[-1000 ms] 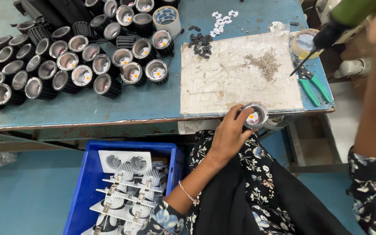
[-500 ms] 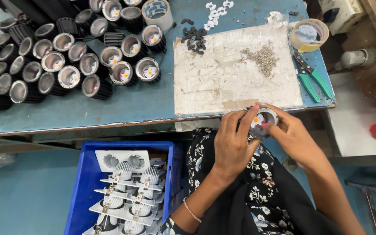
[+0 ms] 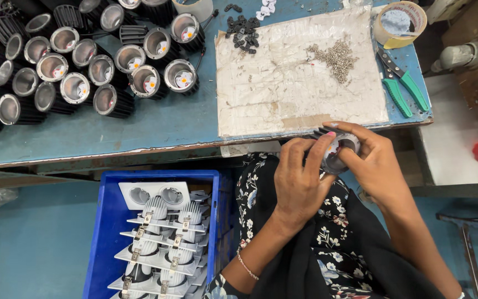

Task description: The person uses a power screwdriver and their hands to assemble LED light components on a workbench, attaching internal parts and housing.

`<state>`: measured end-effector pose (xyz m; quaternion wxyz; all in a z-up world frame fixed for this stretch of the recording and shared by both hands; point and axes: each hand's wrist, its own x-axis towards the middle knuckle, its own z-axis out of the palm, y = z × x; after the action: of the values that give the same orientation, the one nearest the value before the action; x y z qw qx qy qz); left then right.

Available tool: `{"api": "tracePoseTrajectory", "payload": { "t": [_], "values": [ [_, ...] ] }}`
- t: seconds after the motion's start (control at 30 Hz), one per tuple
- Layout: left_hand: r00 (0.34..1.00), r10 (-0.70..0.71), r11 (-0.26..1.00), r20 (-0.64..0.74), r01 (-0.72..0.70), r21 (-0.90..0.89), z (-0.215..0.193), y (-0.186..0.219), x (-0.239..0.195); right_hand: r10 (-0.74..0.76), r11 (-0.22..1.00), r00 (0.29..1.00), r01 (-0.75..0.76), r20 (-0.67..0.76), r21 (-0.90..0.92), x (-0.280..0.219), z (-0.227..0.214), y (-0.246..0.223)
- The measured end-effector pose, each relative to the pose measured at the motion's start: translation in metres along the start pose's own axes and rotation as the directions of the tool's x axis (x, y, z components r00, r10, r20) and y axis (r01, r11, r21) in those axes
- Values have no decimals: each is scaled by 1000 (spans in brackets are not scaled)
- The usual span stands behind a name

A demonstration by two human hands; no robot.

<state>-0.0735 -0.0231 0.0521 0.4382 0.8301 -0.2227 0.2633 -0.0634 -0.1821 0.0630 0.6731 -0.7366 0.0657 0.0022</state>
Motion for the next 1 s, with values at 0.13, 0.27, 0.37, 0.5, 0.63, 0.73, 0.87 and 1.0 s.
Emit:
{"api": "tracePoseTrajectory", "payload": {
  "t": [0.13,0.27,0.37,0.5,0.63,0.73,0.87,1.0],
  "values": [
    [999,-38,999,26,39,-31,-3,-3,0,-47,998,997,44,57,49,1,1,-7],
    [994,-104,991,21,106,-79,-3,-2,2,70,998,996,-70,49,-8,-1,2,-16],
    [991,-131,986,10,131,-98,-5,-4,6,212,975,976,-215,60,58,-2,0,-19],
    [986,-166,979,14,167,-114,-9,-3,13,226,936,960,-260,163,237,0,-10,-14],
    [947,-320,875,39,311,-371,-14,-4,15,205,962,970,-224,130,155,8,-22,6],
    [834,-484,483,266,508,-713,-9,-13,14,88,994,977,-98,195,38,5,-33,14],
    [736,-414,-107,536,545,-831,7,-29,6,-100,995,967,99,234,20,-5,-35,4],
    [644,-396,-414,655,512,-753,21,-37,-4,-347,879,929,369,125,-302,-17,-18,-20]
  ]
}}
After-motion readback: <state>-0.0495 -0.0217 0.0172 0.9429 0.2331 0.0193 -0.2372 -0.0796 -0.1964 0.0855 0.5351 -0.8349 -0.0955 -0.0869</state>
